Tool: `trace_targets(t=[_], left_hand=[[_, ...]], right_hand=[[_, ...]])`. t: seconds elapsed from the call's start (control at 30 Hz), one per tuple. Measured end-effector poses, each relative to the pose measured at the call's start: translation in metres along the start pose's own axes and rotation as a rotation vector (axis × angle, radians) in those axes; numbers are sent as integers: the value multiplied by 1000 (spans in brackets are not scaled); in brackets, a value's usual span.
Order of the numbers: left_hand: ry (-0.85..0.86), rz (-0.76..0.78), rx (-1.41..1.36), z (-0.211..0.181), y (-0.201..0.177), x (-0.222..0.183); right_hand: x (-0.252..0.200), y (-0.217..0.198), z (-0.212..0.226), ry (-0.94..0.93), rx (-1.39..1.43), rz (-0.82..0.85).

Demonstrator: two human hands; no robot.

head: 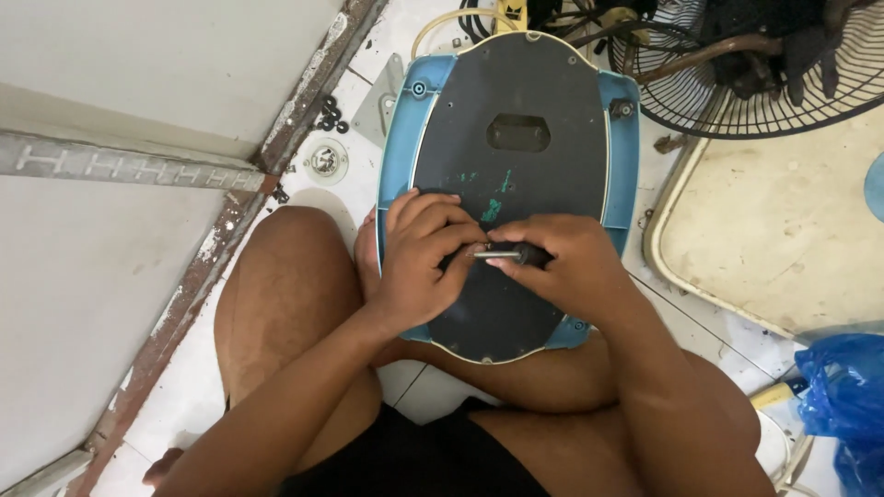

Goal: Securing multiple screws into the base of a blue electronic device using a manual screwdriver.

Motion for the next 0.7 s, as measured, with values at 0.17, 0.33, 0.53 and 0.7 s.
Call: trace_targets(t=[0.17,0.33,0.53,0.7], left_hand=[[9,-7,1,5,1,-3],[18,-13,32,4,1,-2],[42,-10,36,2,2,-1],[52,1,68,-2,1,1]], right_hand=[[1,2,-3,0,-29,-7],[3,2,-6,-8,-7,-1],[0,-13,-7,77,-11,32],[-5,-31,-14,192,-187,131]])
Point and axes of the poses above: each hand's wrist, its own x-axis towards the middle knuckle, its own y-axis out of the palm, z = x × y, the point moved 4 cm from there along x, towards the middle knuckle, and after that the axes turned 1 degree about -z, right-handed, at the moved point
